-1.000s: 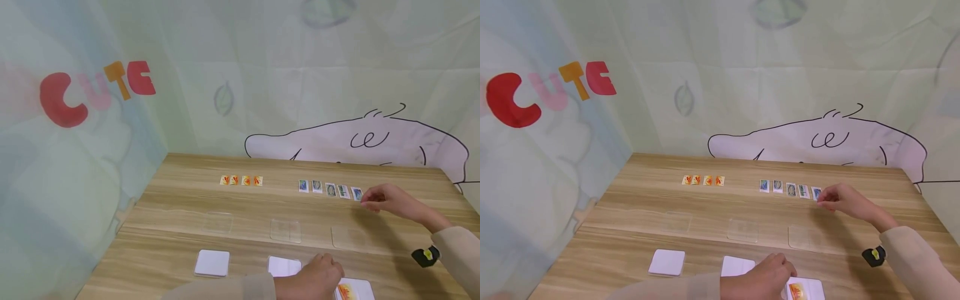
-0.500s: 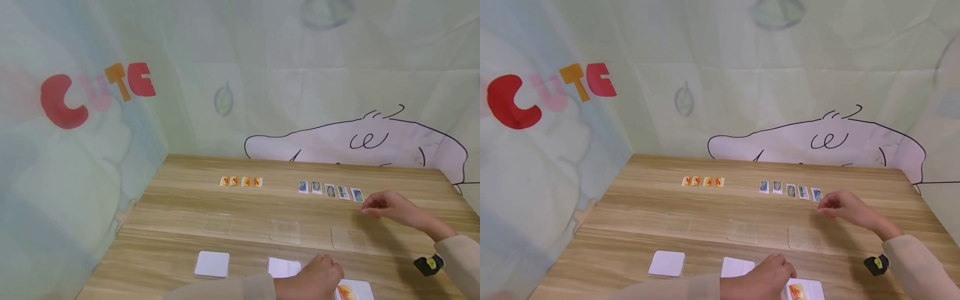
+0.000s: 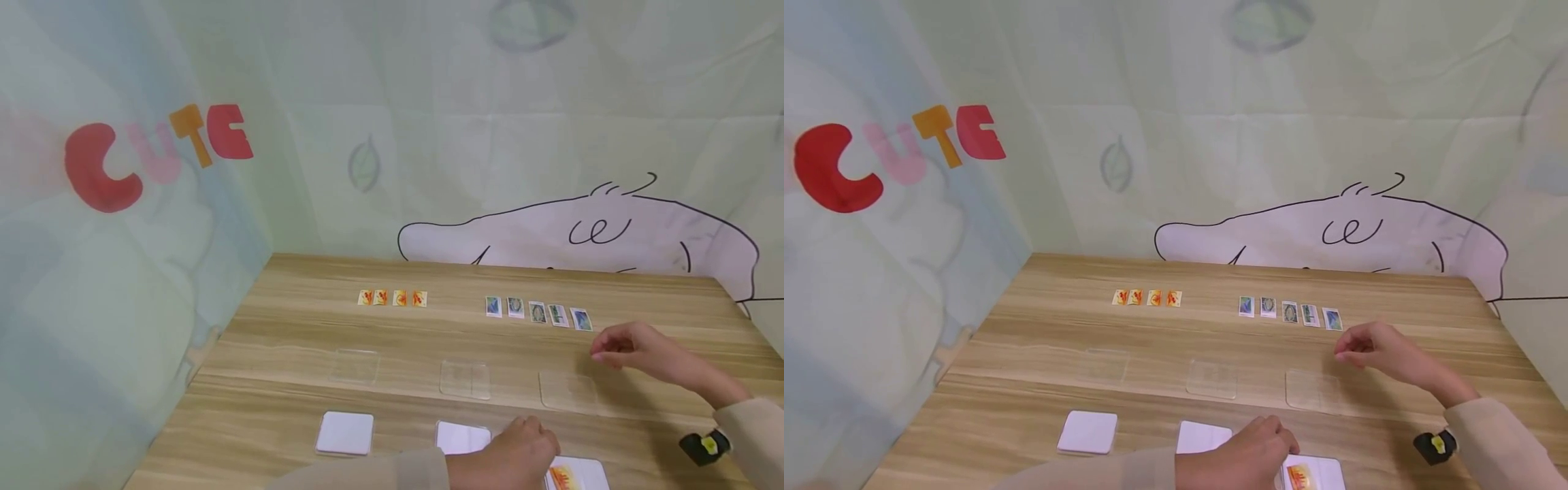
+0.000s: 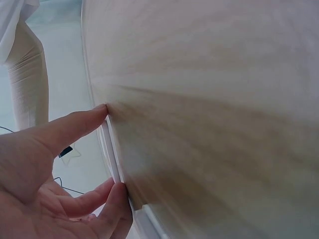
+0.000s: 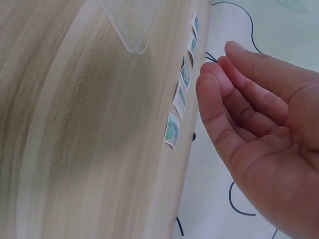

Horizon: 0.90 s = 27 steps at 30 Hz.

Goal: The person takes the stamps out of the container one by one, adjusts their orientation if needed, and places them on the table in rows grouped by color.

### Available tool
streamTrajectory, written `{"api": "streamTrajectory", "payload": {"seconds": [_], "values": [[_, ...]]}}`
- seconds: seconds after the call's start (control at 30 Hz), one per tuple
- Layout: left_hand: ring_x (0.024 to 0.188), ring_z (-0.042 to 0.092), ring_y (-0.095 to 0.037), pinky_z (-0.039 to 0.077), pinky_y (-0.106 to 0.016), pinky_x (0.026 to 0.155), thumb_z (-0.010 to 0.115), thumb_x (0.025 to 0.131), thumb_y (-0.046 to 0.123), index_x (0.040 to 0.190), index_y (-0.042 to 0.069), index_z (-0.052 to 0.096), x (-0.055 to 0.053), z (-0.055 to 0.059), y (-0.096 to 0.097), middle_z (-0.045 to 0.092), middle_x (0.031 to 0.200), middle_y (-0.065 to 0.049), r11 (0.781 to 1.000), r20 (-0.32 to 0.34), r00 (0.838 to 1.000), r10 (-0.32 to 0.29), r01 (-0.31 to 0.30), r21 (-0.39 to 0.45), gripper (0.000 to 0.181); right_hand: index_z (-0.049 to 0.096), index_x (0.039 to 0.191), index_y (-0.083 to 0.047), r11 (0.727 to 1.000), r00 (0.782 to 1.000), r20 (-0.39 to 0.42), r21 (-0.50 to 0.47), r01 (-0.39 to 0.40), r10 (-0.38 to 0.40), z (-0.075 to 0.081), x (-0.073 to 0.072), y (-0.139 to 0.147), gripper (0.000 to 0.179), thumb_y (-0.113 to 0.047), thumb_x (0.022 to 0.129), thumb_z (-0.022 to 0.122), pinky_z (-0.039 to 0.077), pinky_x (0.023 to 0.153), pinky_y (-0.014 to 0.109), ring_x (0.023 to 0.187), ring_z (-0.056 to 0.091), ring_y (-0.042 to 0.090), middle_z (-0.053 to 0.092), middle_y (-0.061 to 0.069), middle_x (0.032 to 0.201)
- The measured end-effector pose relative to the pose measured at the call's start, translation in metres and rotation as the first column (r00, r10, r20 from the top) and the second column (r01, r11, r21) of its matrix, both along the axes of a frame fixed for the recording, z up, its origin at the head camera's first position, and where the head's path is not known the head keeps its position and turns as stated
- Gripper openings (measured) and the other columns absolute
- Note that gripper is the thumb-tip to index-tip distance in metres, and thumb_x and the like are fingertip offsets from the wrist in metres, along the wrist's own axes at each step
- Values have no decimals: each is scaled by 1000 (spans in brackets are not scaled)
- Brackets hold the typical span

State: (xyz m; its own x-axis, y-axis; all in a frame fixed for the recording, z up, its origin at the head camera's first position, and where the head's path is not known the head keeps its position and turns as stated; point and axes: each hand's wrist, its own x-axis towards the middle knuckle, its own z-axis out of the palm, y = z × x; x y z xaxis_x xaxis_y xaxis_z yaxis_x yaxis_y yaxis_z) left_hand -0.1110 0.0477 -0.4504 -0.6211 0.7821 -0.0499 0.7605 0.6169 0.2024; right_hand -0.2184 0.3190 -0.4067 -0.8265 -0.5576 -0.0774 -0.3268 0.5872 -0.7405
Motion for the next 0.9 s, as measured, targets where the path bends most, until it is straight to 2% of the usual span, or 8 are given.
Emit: {"api": "streamTrajectory", "payload": {"seconds": [0.63,0.9], "values": [[87,46,-4,36,-13,72,85,72,51,105,21,74,0,0,1,60,95,8,1000,-4,1000,24,-24,12,46,68,98,2,995,997,-44,-75,-67,64,-8,20,-1,6,-2,95,65,52,59,28,72,58,5,68,4,86],[86,47,-4,36,-14,72,87,70,49,106,20,74,-2,1,1,60,94,8,1000,45,999,24,-24,10,48,71,97,-2,993,993,-67,-63,-105,101,-12,31,-9,5,-3,93,67,53,63,25,77,60,4,71,1,89]]}}
